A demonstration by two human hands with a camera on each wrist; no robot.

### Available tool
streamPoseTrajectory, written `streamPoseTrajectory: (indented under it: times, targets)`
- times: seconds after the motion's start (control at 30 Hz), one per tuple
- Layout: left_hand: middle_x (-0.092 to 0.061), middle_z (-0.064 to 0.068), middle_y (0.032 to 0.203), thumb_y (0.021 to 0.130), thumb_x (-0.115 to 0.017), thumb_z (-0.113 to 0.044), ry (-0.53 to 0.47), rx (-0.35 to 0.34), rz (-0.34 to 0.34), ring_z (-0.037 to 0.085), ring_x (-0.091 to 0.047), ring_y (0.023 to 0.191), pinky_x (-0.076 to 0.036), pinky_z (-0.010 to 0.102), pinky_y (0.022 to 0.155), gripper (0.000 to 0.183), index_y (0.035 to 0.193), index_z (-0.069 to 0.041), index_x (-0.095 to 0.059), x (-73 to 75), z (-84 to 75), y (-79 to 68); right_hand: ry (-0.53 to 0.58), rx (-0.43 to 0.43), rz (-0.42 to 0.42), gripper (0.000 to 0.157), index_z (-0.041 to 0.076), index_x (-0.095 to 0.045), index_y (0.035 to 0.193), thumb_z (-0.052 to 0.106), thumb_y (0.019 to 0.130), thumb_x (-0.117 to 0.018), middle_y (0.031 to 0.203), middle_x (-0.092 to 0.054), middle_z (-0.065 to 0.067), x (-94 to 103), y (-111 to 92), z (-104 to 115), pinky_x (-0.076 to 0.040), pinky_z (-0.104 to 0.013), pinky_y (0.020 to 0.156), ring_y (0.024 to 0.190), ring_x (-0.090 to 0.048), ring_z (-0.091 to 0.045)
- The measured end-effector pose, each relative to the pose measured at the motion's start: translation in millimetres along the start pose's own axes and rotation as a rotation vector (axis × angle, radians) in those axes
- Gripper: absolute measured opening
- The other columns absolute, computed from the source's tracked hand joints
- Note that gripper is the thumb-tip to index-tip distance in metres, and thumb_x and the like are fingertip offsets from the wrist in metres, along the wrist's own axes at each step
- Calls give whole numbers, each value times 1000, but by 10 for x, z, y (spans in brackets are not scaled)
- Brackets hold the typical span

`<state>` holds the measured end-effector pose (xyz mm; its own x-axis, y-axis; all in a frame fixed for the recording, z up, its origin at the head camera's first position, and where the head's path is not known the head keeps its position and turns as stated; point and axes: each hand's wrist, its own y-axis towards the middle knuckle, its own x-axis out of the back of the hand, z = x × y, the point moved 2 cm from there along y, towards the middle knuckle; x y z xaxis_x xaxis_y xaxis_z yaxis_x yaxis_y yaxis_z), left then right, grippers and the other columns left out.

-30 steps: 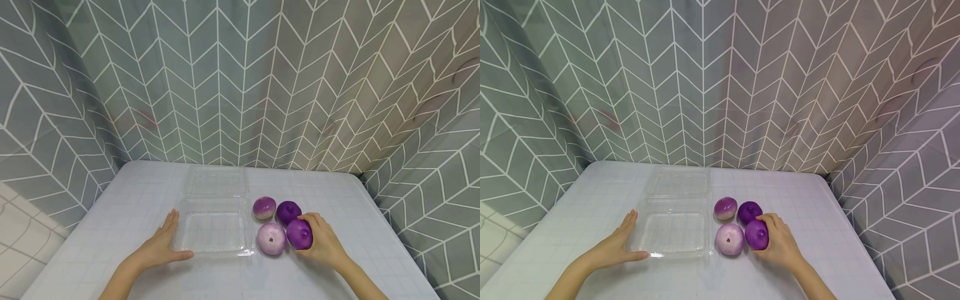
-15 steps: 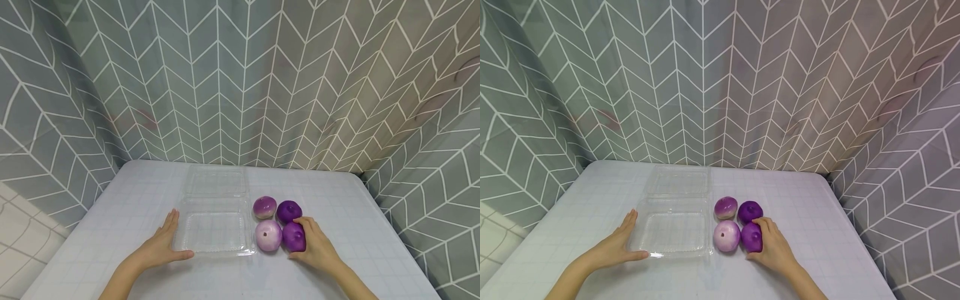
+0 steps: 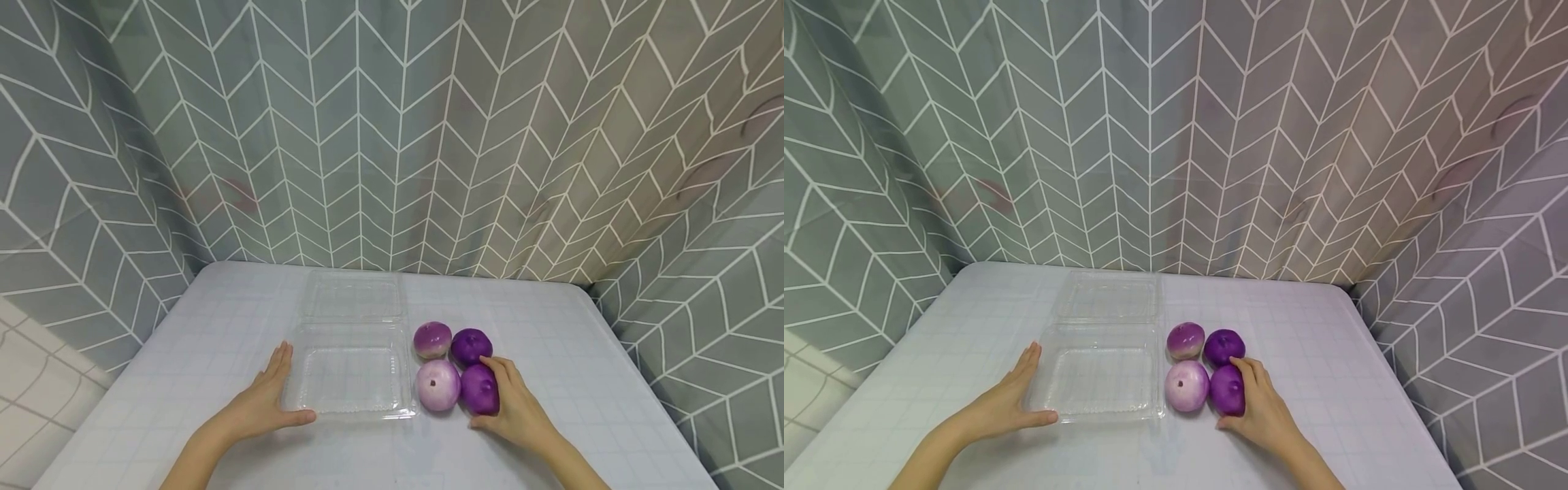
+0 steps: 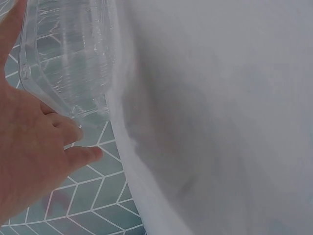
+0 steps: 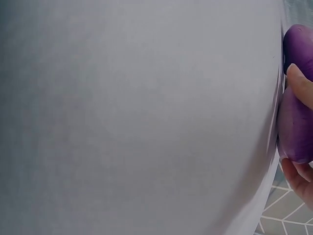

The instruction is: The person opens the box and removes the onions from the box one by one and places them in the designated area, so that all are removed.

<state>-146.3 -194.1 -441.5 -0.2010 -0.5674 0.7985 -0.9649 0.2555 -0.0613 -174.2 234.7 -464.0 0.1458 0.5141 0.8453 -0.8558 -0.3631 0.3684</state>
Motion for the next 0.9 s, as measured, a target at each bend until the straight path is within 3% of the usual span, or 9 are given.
streamPoseTrajectory:
  times: [0.17, 0.47, 0.9]
  targets:
    - [3, 32, 155, 71, -75, -60, -5, 2, -5, 47, -1, 142, -11, 67, 107, 131, 148, 13, 1, -7, 23, -1, -16, 4, 3, 106, 2, -43, 134, 33, 48, -96, 131, -42, -16, 25, -3, 18, -45, -55, 95, 120, -50, -39]
    - [3, 33, 154, 72, -76, -58, -11, 3, 3, 48, -1, 142, -10, 68, 107, 130, 147, 14, 1, 0, 10, -10, -52, -50, 30, 111, 3, -40, 137, 35, 46, -96, 133, -41, -17, 97, -33, 58, -52, -56, 83, 118, -48, -42]
    - [2, 34, 154, 71, -77, -57, 7, -5, 6, 49, -2, 141, -11, 68, 107, 128, 147, 14, -2, 30, -16, -21, -78, -29, 8, 112, 3, -40, 139, 35, 47, -96, 132, -43, -16, 171, -47, 79, -52, -56, 83, 116, -49, -40]
